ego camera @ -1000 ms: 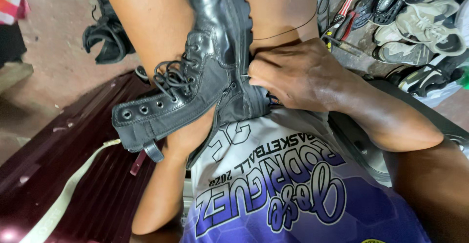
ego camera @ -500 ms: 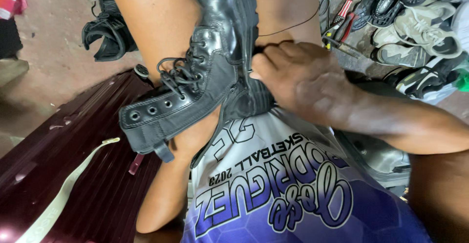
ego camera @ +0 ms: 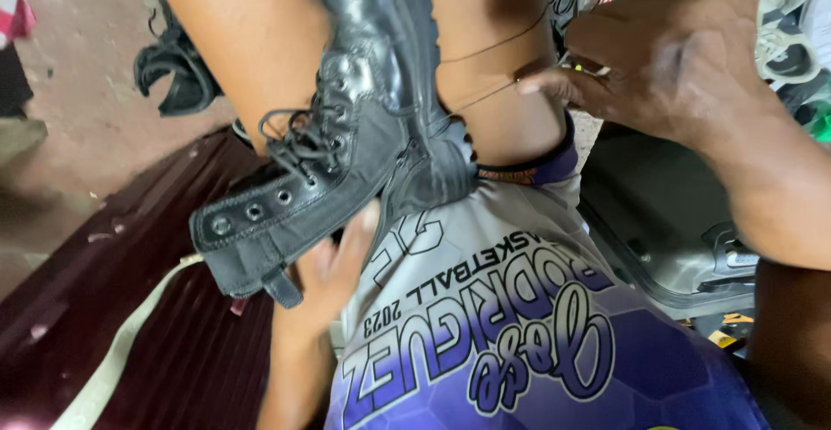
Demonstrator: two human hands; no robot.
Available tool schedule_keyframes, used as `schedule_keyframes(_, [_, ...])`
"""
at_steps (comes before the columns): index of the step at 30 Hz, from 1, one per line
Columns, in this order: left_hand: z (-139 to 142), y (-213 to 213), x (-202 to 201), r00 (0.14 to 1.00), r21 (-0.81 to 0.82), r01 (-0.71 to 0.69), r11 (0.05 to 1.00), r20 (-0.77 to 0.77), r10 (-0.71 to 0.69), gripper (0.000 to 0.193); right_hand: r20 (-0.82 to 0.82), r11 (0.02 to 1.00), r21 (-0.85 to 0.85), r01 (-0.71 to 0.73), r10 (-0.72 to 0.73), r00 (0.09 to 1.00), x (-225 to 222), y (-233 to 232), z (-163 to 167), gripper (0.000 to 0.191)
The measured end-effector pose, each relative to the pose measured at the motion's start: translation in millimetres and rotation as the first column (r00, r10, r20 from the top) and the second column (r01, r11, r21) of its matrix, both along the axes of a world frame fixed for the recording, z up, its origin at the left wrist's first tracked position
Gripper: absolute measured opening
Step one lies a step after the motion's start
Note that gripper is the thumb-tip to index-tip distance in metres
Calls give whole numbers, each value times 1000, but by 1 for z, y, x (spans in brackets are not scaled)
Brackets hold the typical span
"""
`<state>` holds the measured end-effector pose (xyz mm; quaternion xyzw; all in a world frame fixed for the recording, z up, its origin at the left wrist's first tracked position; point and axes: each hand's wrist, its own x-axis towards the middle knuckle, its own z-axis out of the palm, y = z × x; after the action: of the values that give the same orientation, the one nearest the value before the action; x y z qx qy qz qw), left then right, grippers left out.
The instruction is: The person hand-stitches a black boot, sewing the seam between the fabric upper and the sole with a needle and thread. They hold the boot on their lap, pull the needle and thread through the edge repeatedly, and tighten the stitches along the side of the boot.
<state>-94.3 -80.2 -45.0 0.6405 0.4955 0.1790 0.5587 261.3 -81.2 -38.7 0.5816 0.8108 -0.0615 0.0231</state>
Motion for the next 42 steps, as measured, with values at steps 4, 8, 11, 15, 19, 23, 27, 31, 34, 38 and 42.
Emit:
schedule_keyframes(4, [65,-2,-9,969,123,54,991,-247,-22,28,332,993,-121,-17,57,941,-9,-11,-4,65])
schedule_keyframes(8, [99,13,-18,913,46,399,916,76,-402,31,-43,991,135,-8,14,999,-25,-17,-6,55])
schedule_keyframes(11, [101,14,12,943,236,327,915,-18,-332,27,-248,1000,-15,27,-30,968,-31,-16,-5,56])
schedule_keyframes(15, [61,27,69,903,451,416,790,-305,-302,26,-333,999,-1,43,-41,942,-34,-17,-4,52])
schedule_keyframes(19, [29,39,85,886,477,454,753,-335,-322,19,-370,999,-10,41,-41,928,-40,-19,-10,48])
schedule_keyframes(23, [21,42,71,923,383,379,842,-222,-314,14,-479,993,72,-92,116,870,-52,-12,-20,40])
schedule_keyframes(27, [17,40,62,977,414,208,886,-55,-204,18,-674,992,59,-115,124,728,-54,2,-25,48])
schedule_keyframes(31, [15,37,48,945,-90,-83,992,308,107,18,-789,999,-8,48,-36,614,-52,5,-17,19])
schedule_keyframes(34, [12,41,36,874,-257,-134,957,424,237,24,-708,970,-224,92,-227,669,-65,-3,-14,45])
schedule_keyframes(38, [9,46,29,846,-254,-180,950,453,282,32,-750,957,-237,165,-288,595,-90,-19,-19,37])
schedule_keyframes(42, [12,49,33,876,-217,-182,959,406,259,36,-675,918,-387,84,-344,653,-83,-24,-17,27])
